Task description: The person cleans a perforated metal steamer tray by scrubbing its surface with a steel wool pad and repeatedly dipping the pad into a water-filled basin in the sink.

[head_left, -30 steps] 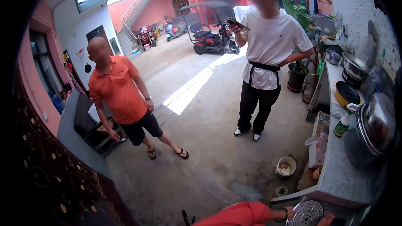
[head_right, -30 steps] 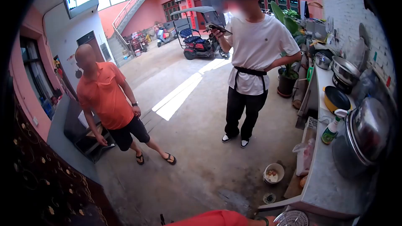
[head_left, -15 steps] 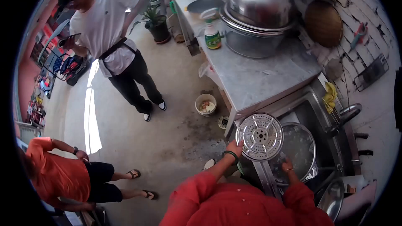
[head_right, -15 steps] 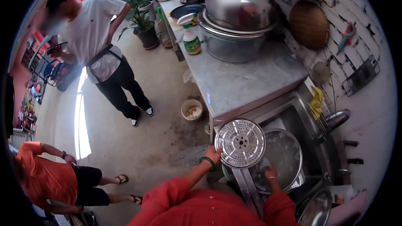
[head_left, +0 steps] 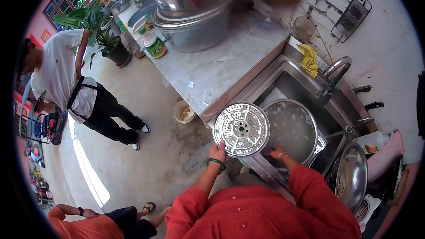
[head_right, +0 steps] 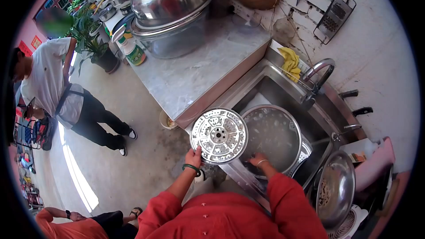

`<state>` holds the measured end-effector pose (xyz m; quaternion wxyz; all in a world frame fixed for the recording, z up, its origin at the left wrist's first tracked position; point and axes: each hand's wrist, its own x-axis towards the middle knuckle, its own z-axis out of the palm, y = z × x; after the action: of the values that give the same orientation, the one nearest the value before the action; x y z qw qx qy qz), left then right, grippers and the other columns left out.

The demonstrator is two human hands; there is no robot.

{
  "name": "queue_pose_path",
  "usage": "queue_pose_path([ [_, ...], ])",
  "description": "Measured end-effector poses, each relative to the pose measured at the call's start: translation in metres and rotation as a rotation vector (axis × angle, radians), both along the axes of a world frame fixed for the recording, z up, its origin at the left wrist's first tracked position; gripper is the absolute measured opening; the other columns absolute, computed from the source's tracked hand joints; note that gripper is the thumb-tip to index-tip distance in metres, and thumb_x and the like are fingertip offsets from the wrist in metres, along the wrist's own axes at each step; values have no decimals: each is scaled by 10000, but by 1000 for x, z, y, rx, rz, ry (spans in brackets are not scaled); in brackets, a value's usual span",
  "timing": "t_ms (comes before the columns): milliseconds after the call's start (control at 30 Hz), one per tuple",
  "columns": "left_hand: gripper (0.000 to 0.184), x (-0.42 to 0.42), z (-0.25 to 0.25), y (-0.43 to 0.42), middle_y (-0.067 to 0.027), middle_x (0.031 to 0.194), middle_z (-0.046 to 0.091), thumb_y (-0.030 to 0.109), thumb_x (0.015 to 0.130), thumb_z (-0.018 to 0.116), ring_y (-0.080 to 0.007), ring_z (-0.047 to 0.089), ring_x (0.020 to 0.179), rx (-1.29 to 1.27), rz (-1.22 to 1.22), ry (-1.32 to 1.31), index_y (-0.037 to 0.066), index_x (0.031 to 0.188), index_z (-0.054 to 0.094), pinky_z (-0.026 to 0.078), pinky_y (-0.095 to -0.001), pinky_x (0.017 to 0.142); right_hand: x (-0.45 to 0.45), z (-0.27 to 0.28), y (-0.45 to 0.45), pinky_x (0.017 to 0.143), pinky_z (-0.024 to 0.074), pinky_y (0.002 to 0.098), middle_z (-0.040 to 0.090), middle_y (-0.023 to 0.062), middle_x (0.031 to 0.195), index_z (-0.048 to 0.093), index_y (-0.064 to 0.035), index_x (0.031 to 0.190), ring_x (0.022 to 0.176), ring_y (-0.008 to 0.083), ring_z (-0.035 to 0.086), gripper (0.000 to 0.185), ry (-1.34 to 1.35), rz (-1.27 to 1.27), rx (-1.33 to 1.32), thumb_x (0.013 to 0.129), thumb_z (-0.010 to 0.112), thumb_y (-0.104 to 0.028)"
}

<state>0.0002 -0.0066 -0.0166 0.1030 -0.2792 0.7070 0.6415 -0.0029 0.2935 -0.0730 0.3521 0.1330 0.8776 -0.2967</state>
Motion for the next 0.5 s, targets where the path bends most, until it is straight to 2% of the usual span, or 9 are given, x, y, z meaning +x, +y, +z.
queue_pose_path([
  [133,407,-1,3,-1,-111,703,618,367,904,543,-171,561,480,-3,-2,-20,-35,961,564,458,-309,424,-3,-4,0,863,464,384,624,225,1077,635,1,1068,999,353,606,569,-48,178,178,676,686,-409],
  [267,385,-2,7,-1,-93,673,602,349,904,556,-157,558,473,42,30,-45,-36,898,553,478,-282,397,-5,-8,19,813,481,381,643,220,1018,656,-12,1020,930,341,627,464,-4,34,117,694,671,-342],
  [333,378,-4,12,-2,-89,674,599,339,903,560,-151,553,473,68,17,-71,-39,879,556,479,-278,396,-15,4,28,731,485,382,659,207,912,668,-14,943,807,327,636,351,119,-932,-359,711,649,-277],
  [400,410,-4,6,-3,-104,665,603,362,900,552,-172,564,456,35,8,-74,-48,891,558,473,-298,404,-22,-4,48,661,470,392,657,189,815,662,-12,887,676,301,619,280,445,-388,-16,715,635,-231],
  [467,456,-5,-13,-5,-122,650,607,400,891,549,-203,594,446,-23,-29,-62,-55,900,559,474,-319,419,-33,6,54,657,467,396,656,184,792,660,-9,876,662,293,622,276,443,-417,24,713,635,-231],
  [500,456,-6,-15,-6,-122,650,607,400,891,549,-203,594,446,-21,-22,-59,-55,900,559,474,-319,419,-46,37,54,654,463,401,655,179,770,658,-6,865,648,285,625,273,444,-449,66,712,635,-231],
])
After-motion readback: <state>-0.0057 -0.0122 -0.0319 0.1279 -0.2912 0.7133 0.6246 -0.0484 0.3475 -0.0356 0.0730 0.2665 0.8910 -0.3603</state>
